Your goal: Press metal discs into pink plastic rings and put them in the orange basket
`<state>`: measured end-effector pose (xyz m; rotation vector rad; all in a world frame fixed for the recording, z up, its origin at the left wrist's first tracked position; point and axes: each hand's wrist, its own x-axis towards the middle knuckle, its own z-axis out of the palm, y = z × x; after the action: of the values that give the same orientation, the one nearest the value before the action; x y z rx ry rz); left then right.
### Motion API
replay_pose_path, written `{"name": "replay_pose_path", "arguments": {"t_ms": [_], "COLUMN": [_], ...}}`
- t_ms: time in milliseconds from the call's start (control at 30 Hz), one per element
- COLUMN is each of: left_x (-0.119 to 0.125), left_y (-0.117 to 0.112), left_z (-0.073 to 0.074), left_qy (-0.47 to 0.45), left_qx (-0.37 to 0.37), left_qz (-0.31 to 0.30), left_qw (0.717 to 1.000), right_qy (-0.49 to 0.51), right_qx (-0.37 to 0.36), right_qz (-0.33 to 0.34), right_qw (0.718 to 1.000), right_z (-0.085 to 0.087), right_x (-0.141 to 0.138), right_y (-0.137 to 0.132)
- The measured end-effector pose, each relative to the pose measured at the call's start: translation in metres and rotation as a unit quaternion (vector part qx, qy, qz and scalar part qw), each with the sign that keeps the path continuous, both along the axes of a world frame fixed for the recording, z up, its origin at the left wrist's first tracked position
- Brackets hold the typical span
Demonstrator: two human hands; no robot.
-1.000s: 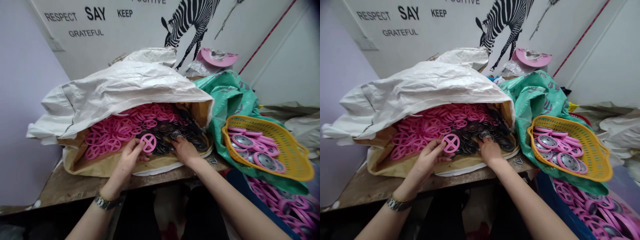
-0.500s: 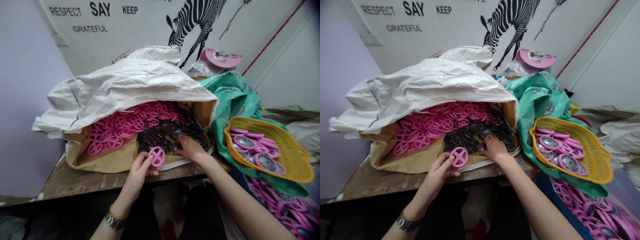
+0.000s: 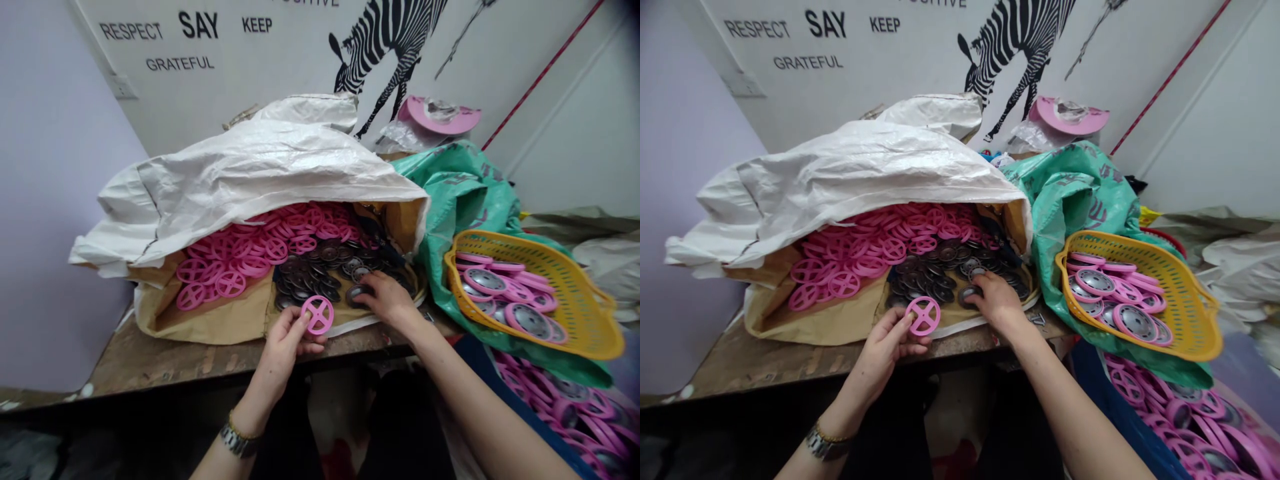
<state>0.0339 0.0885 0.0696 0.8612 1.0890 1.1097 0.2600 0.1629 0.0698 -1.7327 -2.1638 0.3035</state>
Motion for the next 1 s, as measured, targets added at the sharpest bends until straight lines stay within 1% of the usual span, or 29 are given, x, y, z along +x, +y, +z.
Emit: {"name": "replay_pose_path", "arguments": {"t_ms": [67, 133, 233, 300, 333, 400, 500, 600, 700, 767, 800, 933, 1000], "left_x": [0.001, 0.001, 0.003, 0.006, 0.008, 0.012, 0.019, 0.025, 0.028, 0.029, 0.029, 0.03, 0.03], "left_y": [-0.001, -0.002, -0.003, -0.004, -0.005, -0.006, -0.009, -0.013, -0.016, -0.018, -0.019, -0.02, -0.02], "left_z": [0.001, 0.001, 0.002, 0.002, 0.002, 0.001, 0.001, 0.0, -0.002, -0.003, -0.003, -0.003, -0.003], "left_qy": [-0.006, -0.014, -0.029, -0.039, -0.044, -0.052, -0.051, -0.037, -0.019, -0.011, -0.009, 0.02, 0.038], "left_qx": [-0.004, -0.008, -0.017, -0.025, -0.028, -0.033, -0.034, -0.022, -0.009, -0.002, 0.002, 0.023, 0.036], "left_qz": [-0.002, -0.006, -0.008, -0.01, -0.013, -0.024, -0.045, -0.063, -0.083, -0.095, -0.1, -0.124, -0.14], "left_qw": [1.0, 1.0, 0.999, 0.999, 0.999, 0.998, 0.997, 0.997, 0.996, 0.995, 0.995, 0.992, 0.989], "right_qy": [0.058, 0.173, 0.361, 0.438, 0.462, 0.484, 0.485, 0.472, 0.425, 0.421, 0.437, 0.532, 0.548], "right_qx": [0.014, 0.016, -0.024, -0.058, -0.072, -0.096, -0.099, -0.078, -0.052, -0.052, -0.064, -0.134, -0.15], "right_qz": [-0.014, -0.033, -0.039, -0.037, -0.039, -0.038, -0.035, -0.043, -0.046, -0.038, -0.033, -0.022, -0.022], "right_qw": [0.998, 0.984, 0.931, 0.896, 0.883, 0.869, 0.868, 0.877, 0.902, 0.905, 0.897, 0.836, 0.822], "right_z": [0.002, 0.004, 0.007, 0.008, 0.008, 0.006, -0.001, -0.006, -0.008, -0.009, -0.009, -0.013, -0.015], "right_x": [0.004, 0.007, 0.006, 0.003, 0.001, -0.005, -0.014, -0.021, -0.027, -0.029, -0.03, -0.029, -0.028], "right_y": [-0.007, -0.017, -0.035, -0.047, -0.052, -0.061, -0.071, -0.079, -0.085, -0.089, -0.09, -0.093, -0.094]}}
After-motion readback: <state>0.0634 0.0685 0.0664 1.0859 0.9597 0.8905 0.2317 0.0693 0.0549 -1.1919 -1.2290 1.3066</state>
